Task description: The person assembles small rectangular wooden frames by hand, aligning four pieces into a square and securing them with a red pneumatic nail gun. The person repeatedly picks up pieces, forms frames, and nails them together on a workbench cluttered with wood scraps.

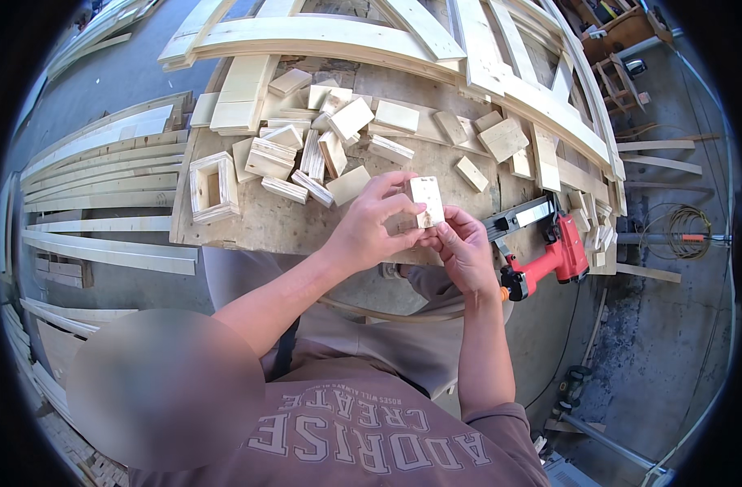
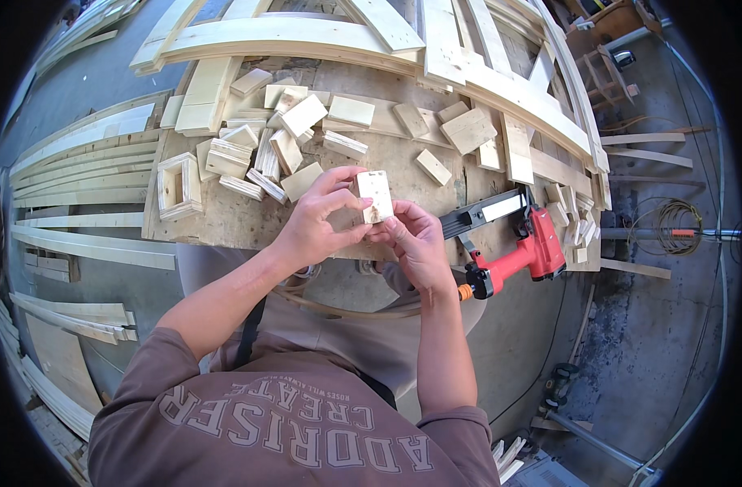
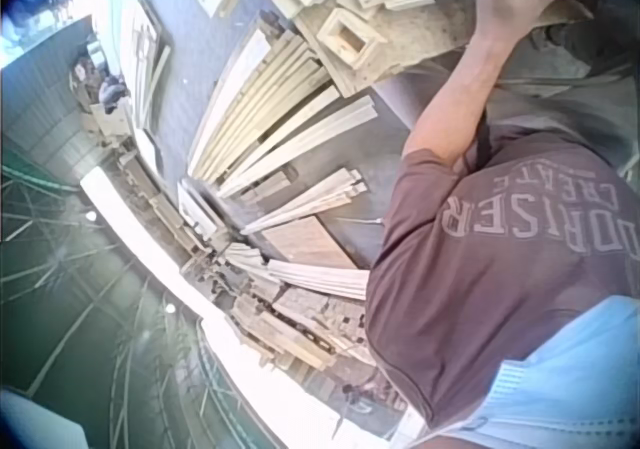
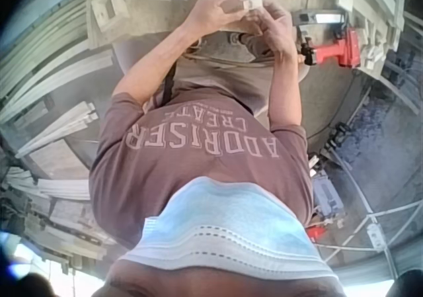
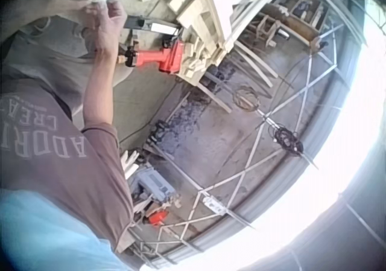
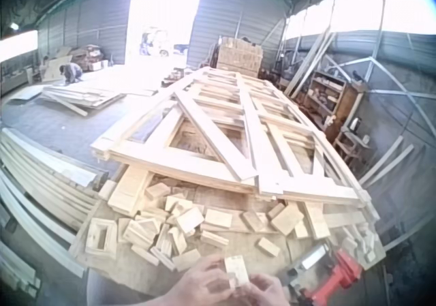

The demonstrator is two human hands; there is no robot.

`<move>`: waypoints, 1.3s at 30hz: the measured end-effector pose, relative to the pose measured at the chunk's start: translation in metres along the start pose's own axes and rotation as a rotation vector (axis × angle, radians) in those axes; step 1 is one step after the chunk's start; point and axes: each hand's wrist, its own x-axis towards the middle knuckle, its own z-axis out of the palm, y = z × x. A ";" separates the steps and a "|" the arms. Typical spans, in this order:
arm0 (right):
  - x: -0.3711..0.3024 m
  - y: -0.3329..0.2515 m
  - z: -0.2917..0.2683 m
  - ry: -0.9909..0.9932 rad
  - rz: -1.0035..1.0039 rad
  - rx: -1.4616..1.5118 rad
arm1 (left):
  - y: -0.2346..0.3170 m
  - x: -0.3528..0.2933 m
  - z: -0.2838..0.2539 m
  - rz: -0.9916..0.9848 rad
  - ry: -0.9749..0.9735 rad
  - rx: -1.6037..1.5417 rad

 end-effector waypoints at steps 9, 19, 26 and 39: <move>0.001 0.002 0.001 0.031 -0.039 -0.113 | 0.003 0.001 -0.002 -0.014 -0.016 0.036; -0.005 -0.016 0.020 0.070 -0.068 -0.238 | -0.002 0.003 -0.003 0.013 -0.024 0.038; -0.050 -0.053 -0.050 1.197 -0.549 -0.757 | -0.004 0.002 -0.006 0.039 -0.025 0.109; -0.078 -0.056 -0.177 1.022 -0.052 -0.164 | -0.015 0.001 -0.008 0.134 -0.011 0.077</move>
